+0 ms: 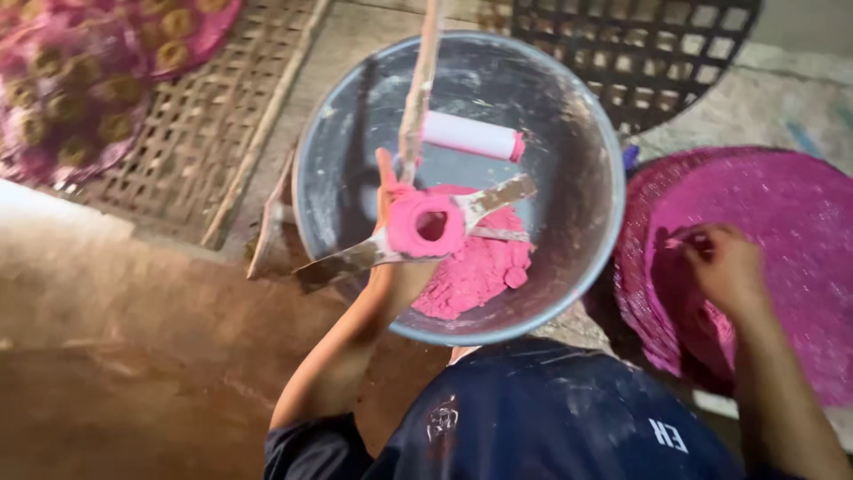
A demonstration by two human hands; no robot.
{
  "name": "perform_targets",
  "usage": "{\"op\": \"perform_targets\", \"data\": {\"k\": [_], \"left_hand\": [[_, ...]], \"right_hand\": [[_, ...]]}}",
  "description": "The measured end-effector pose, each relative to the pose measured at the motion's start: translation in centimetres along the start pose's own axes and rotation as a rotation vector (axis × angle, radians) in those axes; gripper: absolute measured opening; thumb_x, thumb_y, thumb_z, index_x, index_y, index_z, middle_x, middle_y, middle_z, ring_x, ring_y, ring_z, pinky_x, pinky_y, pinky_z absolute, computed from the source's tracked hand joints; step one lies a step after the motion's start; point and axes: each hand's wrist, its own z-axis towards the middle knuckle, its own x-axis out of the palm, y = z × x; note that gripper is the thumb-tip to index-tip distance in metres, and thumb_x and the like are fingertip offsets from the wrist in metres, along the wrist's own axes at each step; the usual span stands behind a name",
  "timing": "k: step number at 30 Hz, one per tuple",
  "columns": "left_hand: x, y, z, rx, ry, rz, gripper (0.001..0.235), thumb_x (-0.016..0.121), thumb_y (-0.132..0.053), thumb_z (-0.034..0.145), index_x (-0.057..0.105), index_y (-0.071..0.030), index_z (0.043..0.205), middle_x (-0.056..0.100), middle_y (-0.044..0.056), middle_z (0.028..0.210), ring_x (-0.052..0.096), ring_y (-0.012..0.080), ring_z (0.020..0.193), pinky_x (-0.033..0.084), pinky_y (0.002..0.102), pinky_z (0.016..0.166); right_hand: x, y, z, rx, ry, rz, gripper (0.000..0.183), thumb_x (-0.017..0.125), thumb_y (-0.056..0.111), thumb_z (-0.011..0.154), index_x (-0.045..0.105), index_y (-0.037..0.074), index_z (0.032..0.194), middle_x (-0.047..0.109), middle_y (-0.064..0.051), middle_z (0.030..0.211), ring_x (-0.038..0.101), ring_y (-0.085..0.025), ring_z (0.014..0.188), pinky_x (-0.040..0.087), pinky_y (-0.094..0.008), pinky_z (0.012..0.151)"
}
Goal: The person repeatedly scoops pink dough from a metal bowl and loads it into a handheld extruder. They then squeeze the extruder to form spiral patterns onto a large pink mat, repeating the cycle throughout the clip.
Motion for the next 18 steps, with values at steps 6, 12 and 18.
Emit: {"op": "perform_targets", "data": {"k": [6, 12, 18], "left_hand": [[-0.9, -2.2, 2.2, -0.281, -0.001, -0.017, 0.094, 0.073, -0.033, 0.087, 0.025, 0.01, 0.156, 0.047, 0.021, 0.145, 0.049, 0.0336, 0.109, 0.05, 0.046, 0.091], [-0.7, -2.8, 2.1, 0.005, -0.138, 0.24, 0.093, 0.078, -0.033, 0.085, 0.027, -0.015, 0.16, 0.049, 0.021, 0.15, 0.055, 0.0285, 0.104, 0.056, 0.041, 0.088], [-1.6, -3.0, 1.1, -0.288, -0.045, 0.024, 0.094, 0.071, -0.03, 0.09, 0.02, 0.001, 0.163, 0.053, 0.021, 0.128, 0.061, 0.031, 0.103, 0.057, 0.04, 0.074]], "right_hand": [[-6.1, 17.3, 0.9, -0.274, 0.359, 1.117, 0.023, 0.055, 0.001, 0.105, 0.065, -0.003, 0.125, 0.068, -0.014, 0.109, 0.069, -0.019, 0.098, 0.055, -0.034, 0.089], [-2.0, 31.3, 1.3, -0.81, 0.276, 0.6, 0.045, 0.052, -0.013, 0.087, 0.068, 0.004, 0.126, 0.067, -0.011, 0.127, 0.065, -0.026, 0.125, 0.049, -0.038, 0.11], [-1.0, 34.0, 2.6, -1.0, 0.251, 0.592, 0.045, 0.068, 0.006, 0.094, 0.056, 0.001, 0.137, 0.052, -0.019, 0.142, 0.057, -0.034, 0.129, 0.049, -0.038, 0.104]]}}
